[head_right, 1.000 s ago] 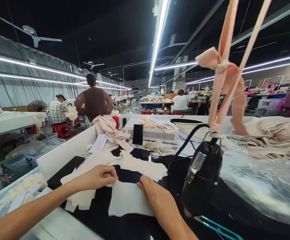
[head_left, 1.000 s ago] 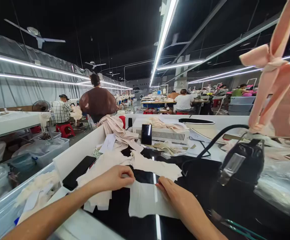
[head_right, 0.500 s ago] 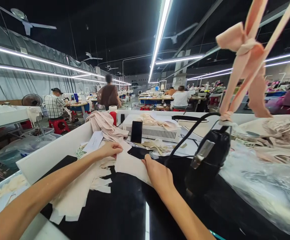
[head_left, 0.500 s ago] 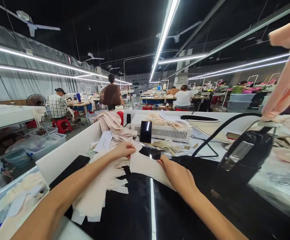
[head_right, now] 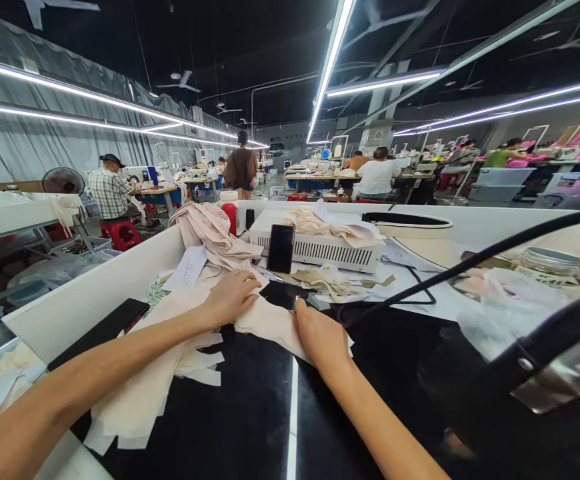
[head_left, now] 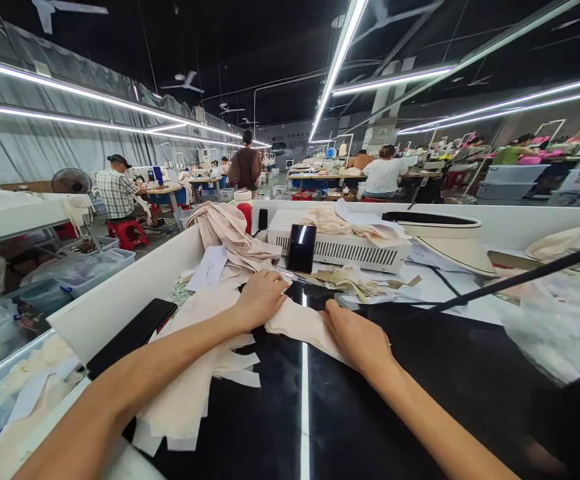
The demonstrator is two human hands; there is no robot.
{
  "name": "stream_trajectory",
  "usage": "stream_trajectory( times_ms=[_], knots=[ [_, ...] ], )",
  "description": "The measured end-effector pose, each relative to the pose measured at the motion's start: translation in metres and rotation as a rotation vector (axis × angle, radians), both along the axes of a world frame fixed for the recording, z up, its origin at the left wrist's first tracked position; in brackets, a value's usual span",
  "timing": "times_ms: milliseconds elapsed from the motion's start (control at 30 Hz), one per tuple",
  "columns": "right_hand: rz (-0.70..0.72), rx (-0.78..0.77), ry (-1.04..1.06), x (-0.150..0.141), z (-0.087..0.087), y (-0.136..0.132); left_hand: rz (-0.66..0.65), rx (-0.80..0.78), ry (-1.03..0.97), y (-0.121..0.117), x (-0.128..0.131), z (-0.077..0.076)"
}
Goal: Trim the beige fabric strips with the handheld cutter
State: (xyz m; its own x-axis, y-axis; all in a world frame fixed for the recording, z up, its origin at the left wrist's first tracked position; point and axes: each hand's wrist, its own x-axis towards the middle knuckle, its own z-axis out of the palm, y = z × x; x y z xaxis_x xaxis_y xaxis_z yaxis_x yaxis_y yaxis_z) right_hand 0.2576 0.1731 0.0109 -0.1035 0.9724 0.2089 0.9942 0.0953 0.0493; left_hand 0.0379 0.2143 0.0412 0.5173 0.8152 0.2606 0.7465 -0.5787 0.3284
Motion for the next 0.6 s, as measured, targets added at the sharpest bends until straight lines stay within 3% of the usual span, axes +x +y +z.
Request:
stream_trajectory(
  times_ms=[233, 600],
  knots=[
    [-0.006, 0.018, -0.055, 0.000, -0.001, -0.001, -0.223, 0.029, 0.171, -0.008, 0.018, -0.017],
    [0.046, 0.238, -0.123, 0.023, 0.000, -0.001, -0.210, 0.015, 0.190, 0.001, 0.013, -0.041]
  ],
)
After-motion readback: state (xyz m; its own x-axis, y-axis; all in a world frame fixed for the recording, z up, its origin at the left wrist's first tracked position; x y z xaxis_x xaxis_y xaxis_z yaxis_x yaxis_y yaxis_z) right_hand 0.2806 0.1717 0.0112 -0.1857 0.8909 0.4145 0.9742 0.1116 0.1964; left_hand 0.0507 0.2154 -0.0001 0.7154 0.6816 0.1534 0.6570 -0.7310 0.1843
